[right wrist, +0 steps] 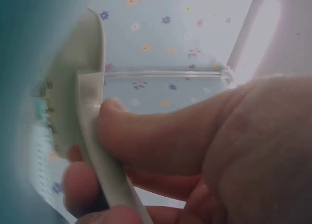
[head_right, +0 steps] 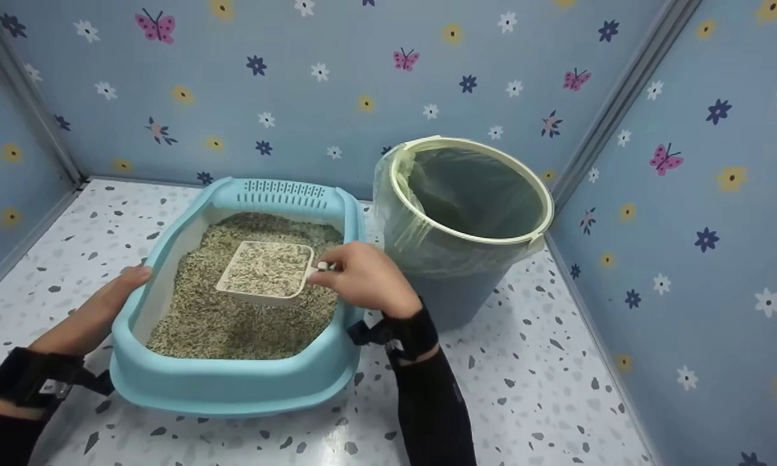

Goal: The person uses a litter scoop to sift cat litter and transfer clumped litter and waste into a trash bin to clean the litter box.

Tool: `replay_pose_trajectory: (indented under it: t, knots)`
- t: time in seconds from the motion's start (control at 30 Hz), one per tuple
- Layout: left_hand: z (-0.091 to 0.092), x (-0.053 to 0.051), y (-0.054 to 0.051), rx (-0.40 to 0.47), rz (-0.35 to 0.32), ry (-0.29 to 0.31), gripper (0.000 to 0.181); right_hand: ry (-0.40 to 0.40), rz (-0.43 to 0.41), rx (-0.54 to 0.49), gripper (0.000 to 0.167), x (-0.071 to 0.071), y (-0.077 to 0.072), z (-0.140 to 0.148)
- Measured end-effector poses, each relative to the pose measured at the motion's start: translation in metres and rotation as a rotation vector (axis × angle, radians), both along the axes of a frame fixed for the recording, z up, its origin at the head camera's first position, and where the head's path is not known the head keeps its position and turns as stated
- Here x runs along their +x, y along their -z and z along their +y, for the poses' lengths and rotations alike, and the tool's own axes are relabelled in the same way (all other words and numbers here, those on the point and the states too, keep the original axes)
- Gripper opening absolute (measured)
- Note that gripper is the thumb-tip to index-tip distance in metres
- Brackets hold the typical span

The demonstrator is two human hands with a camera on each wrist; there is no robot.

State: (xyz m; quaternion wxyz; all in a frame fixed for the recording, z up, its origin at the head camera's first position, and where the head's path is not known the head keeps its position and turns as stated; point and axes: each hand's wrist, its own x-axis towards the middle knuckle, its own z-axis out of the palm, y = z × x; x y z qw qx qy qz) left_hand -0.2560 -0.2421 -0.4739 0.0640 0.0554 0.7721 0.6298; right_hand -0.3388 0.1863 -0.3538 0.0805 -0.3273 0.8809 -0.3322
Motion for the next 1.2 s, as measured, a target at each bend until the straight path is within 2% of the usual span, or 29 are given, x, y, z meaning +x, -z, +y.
replay_pose_trajectory:
  t: [0.1, 0.23, 0.4, 0.5, 0.77, 0.87, 1.0, 1.2]
  knots:
    - [0.000, 0.000, 0.000, -0.005, 0.003, 0.000, 0.075, 0.023, -0.011, 0.005, 0.013, 0.000, -0.001, 0.006]
    - [-0.002, 0.002, 0.001, 0.003, 0.011, -0.005, 0.073, -0.015, -0.030, 0.022, 0.015, -0.002, -0.002, 0.008]
    - [-0.003, 0.002, 0.002, 0.016, 0.008, 0.005, 0.072, 0.000, -0.001, -0.013, 0.019, -0.002, -0.005, 0.014]
    - [-0.003, 0.003, 0.003, 0.007, 0.005, -0.006, 0.072, -0.005, 0.006, -0.005, 0.022, -0.001, -0.004, 0.008]
    - [-0.003, 0.001, 0.002, 0.019, 0.006, 0.012, 0.072, -0.037, 0.073, -0.002, 0.013, 0.000, -0.001, 0.011]
    - [-0.004, 0.002, 0.002, 0.017, 0.005, 0.007, 0.072, -0.047, 0.051, -0.020, 0.015, -0.001, 0.000, 0.006]
    - [-0.004, 0.000, 0.001, 0.013, 0.000, 0.006, 0.072, -0.010, 0.027, -0.066, 0.011, 0.001, -0.002, 0.009]
    - [-0.004, 0.001, 0.002, 0.016, -0.006, 0.013, 0.072, -0.036, 0.026, -0.055, 0.014, 0.000, -0.002, 0.009]
